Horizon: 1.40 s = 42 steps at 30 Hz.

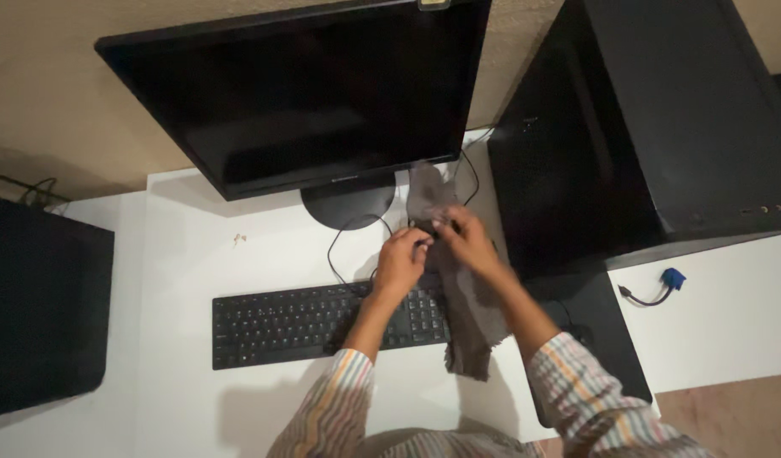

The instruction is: The person wipes a white desk surface with a gray cloth, cleaning around a keyboard, mouse, and monitor. They also wipe the monitor base and the computer tower, then reposition the keyboard and mouse.

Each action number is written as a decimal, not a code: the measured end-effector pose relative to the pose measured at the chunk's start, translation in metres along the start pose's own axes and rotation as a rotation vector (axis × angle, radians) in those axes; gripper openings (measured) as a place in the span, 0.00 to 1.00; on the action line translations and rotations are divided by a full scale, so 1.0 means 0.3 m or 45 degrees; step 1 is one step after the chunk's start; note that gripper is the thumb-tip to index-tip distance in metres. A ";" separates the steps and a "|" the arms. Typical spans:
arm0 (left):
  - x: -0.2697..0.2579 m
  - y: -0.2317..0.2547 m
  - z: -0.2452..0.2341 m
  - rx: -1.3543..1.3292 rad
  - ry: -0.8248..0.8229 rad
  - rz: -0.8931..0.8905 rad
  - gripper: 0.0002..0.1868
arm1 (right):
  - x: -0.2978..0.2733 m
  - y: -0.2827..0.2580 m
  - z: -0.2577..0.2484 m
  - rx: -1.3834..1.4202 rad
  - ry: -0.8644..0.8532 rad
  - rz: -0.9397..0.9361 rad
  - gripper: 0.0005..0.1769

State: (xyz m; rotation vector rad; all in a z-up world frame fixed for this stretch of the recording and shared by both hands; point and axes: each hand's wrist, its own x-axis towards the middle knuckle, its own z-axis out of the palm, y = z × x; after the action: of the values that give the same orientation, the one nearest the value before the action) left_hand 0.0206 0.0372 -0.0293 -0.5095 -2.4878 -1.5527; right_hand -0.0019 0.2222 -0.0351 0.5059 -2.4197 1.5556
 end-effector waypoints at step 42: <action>0.172 0.046 0.114 0.144 0.045 0.339 0.06 | -0.240 -0.079 -0.169 0.211 0.591 0.921 0.23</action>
State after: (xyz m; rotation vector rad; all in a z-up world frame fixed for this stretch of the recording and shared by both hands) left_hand -0.0209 0.0835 -0.0168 -0.7520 -2.3498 -1.3024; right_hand 0.0735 0.2712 -0.0204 -0.7230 -2.2028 1.8570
